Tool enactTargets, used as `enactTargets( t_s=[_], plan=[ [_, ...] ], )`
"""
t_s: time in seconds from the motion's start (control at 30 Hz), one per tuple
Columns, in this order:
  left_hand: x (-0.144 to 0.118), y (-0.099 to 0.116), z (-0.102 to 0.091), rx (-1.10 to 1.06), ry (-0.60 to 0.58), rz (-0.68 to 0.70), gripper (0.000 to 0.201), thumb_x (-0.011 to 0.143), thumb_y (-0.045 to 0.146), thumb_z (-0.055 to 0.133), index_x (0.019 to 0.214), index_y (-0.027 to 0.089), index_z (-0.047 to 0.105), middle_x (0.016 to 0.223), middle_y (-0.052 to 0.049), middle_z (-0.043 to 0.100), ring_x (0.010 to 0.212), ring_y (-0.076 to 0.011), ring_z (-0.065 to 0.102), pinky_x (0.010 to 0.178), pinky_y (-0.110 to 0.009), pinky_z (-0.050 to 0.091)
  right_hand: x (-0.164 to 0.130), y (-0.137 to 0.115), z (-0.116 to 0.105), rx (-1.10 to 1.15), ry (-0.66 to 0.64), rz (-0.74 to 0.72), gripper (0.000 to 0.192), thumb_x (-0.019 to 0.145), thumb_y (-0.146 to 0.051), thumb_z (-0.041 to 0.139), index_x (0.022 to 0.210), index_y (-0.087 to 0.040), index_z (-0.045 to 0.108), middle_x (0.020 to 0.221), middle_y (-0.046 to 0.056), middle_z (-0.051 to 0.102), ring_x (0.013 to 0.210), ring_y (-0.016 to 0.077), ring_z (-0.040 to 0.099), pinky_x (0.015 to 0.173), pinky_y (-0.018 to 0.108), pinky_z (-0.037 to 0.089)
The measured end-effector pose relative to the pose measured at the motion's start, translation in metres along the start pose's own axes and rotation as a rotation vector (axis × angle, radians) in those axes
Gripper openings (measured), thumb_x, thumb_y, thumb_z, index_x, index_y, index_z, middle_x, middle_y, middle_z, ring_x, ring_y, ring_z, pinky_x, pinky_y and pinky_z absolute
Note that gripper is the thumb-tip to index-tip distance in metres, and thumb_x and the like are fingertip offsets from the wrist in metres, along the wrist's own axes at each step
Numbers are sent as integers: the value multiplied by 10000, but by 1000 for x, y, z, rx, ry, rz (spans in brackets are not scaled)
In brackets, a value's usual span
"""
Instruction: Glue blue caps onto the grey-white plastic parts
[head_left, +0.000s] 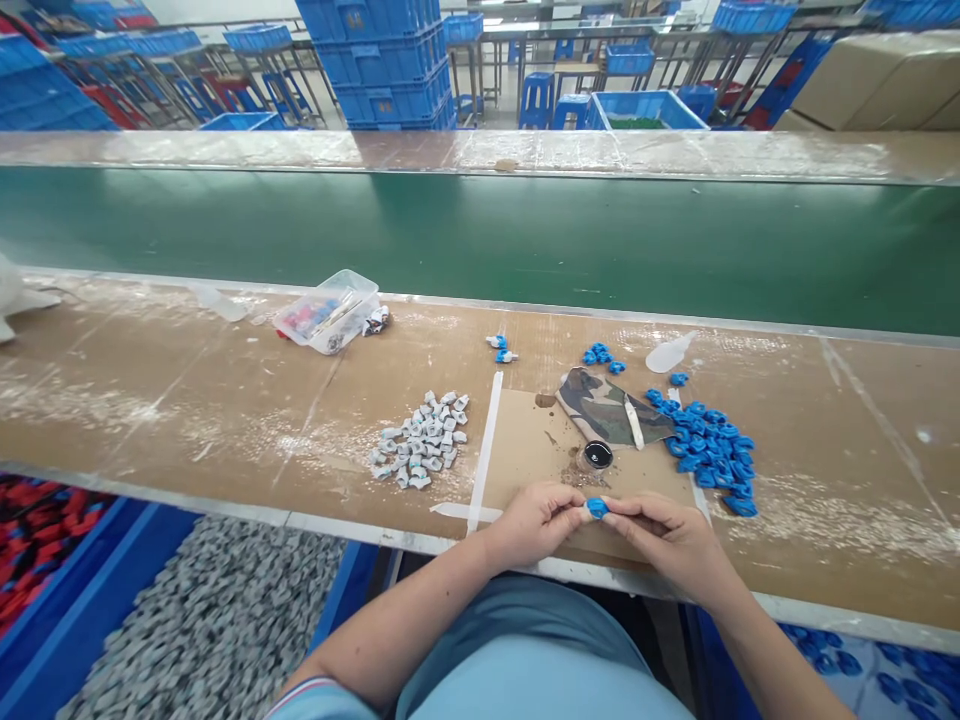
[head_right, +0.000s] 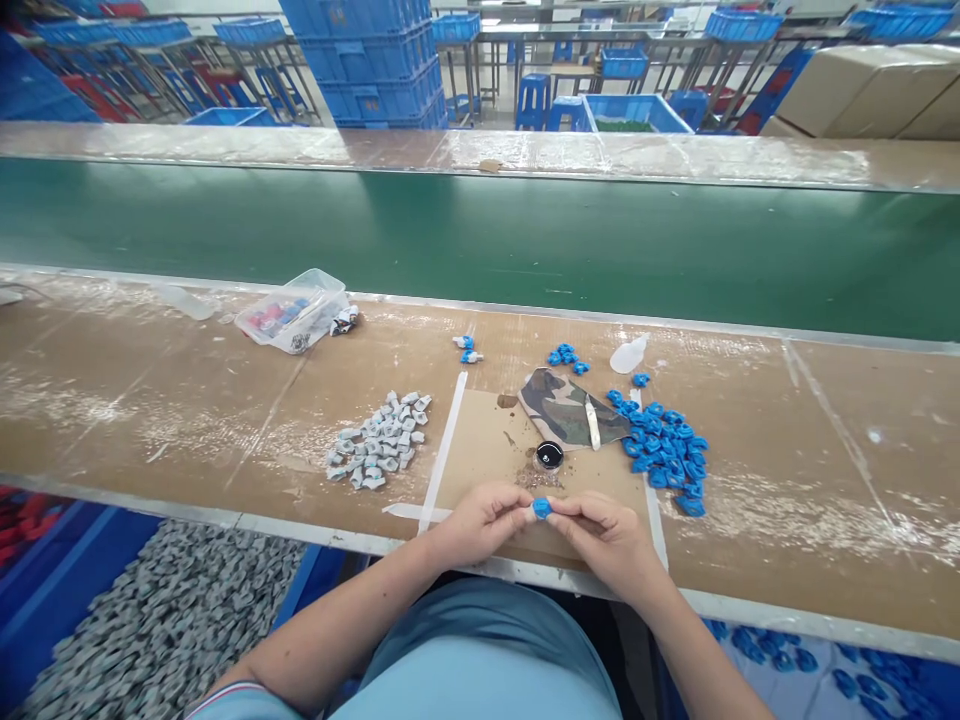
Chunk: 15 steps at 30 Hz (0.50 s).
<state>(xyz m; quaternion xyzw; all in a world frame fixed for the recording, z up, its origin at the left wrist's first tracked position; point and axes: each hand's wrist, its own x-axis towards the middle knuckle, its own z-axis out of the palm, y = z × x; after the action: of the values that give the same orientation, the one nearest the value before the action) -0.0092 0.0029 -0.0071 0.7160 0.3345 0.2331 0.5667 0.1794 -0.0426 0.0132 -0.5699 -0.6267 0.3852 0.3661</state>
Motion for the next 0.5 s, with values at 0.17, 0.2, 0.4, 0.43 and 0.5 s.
enactTargets(
  t_s=[0.17, 0.2, 0.4, 0.43, 0.5],
  plan=[
    [-1, 2, -2, 36, -52, 29, 265, 879, 326, 414, 787, 158, 597, 706, -23, 596, 666, -131, 518, 644, -224, 406, -3, 2, 3, 150, -46, 179, 302, 753, -435, 646, 918, -197, 730, 762, 67, 737, 681, 186, 690, 646, 273, 572],
    [-2, 3, -2, 40, -54, 39, 271, 884, 326, 402, 792, 157, 593, 720, -27, 600, 676, -134, 521, 654, -228, 407, -3, 3, 4, 171, -53, 201, 319, 753, -448, 643, 919, -189, 727, 733, 64, 732, 662, 183, 685, 631, 272, 570],
    [-1, 3, -2, -13, -33, 19, 260, 871, 319, 416, 724, 163, 564, 680, -16, 572, 660, -131, 514, 642, -229, 402, -3, 3, 10, 157, -35, 183, 293, 747, -460, 638, 732, -180, 724, 612, 43, 688, 578, 161, 635, 552, 249, 533],
    [0, 3, -2, -13, -27, 9, 258, 867, 315, 419, 707, 164, 554, 666, -12, 561, 652, -130, 510, 637, -230, 400, -3, 2, 12, 136, -22, 168, 284, 752, -450, 634, 710, -183, 720, 606, 40, 685, 576, 160, 632, 551, 248, 528],
    [0, 5, 1, 5, -11, -17, 257, 864, 305, 415, 684, 168, 535, 644, -6, 545, 640, -130, 504, 629, -232, 395, -2, 1, 14, 94, 2, 141, 265, 767, -430, 621, 709, -193, 721, 607, 34, 687, 583, 163, 637, 560, 252, 528]
  ],
)
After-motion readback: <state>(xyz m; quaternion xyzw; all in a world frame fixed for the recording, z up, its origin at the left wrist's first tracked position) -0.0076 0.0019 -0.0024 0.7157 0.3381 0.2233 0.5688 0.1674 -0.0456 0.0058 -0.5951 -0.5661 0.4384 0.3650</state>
